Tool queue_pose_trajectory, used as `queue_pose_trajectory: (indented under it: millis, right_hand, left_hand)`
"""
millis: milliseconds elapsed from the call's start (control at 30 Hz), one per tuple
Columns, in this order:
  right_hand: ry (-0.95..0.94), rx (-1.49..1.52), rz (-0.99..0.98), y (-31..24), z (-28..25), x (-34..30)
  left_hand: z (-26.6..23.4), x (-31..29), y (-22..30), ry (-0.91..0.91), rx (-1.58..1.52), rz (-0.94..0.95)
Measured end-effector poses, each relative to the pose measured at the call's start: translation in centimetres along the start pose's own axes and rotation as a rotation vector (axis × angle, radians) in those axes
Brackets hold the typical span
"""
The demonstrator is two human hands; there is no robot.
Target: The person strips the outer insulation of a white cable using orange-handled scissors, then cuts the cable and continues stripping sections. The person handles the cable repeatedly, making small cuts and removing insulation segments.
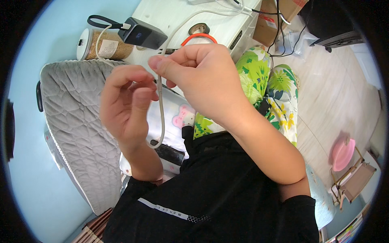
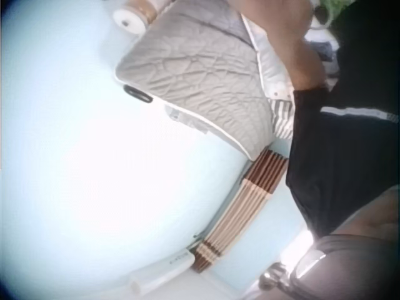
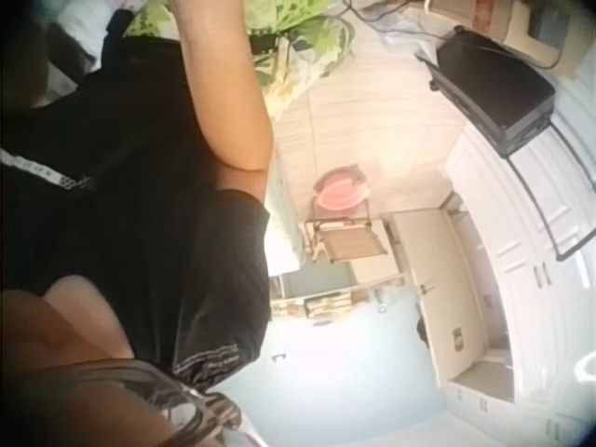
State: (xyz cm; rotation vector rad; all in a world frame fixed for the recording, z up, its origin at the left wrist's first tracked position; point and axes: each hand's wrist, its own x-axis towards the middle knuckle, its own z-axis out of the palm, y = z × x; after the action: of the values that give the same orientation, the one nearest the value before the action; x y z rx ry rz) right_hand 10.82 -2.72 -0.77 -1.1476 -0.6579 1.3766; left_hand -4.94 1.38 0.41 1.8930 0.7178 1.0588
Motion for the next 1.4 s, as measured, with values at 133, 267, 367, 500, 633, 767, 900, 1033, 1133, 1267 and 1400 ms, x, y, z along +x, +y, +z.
queue_pose_trajectory:
  millis: [133,267,367,500,633,767,900,1033,1133,1267,1400]
  right_hand:
    - [0.005,-0.014,-0.017,-0.1,0.0,0.0]
    - [-0.013,-0.014,-0.008,-0.3,0.1,-0.2]
    - [-0.006,-0.001,-0.051,0.0,0.3,-0.2]
    - [0.026,-0.028,-0.078,0.3,0.5,-0.2]
    - [0.077,0.069,-0.014,0.0,0.0,-0.1]
    - [0.022,0.122,0.0,-0.4,-0.5,0.0]
    - [-0.023,0.095,-0.062,-0.5,-0.1,-0.3]
    - [-0.096,0.069,-0.13,-0.5,-0.4,-0.2]
    - [-0.159,0.038,-0.125,-1.0,-0.6,-0.2]
    - [-0.18,-0.023,-0.235,0.2,-2.6,1.0]
    - [0.068,-0.79,-0.58,4.2,-4.4,3.6]
  left_hand:
    - [0.0,0.2,0.0,-0.048,0.125,0.006]
    - [-0.2,0.1,0.1,-0.057,0.094,-0.08]
    - [-0.5,0.6,-0.2,-0.136,0.165,-0.041]
    - [0.0,0.4,-0.5,-0.129,0.266,0.028]
    - [0.8,-0.2,-0.6,-0.078,0.301,0.174]
    - [0.6,-1.0,-0.4,0.066,0.079,-0.094]
    - [0.2,-1.4,0.8,0.043,-0.408,-0.41]
    - [0.4,-1.0,1.3,-0.081,-0.461,-0.474]
    - [0.4,-1.1,1.1,-0.01,-0.359,-0.429]
    - [0.5,-1.4,1.4,0.067,-0.287,-0.432]
    - [0.4,-1.6,0.4,0.021,-0.27,-0.304]
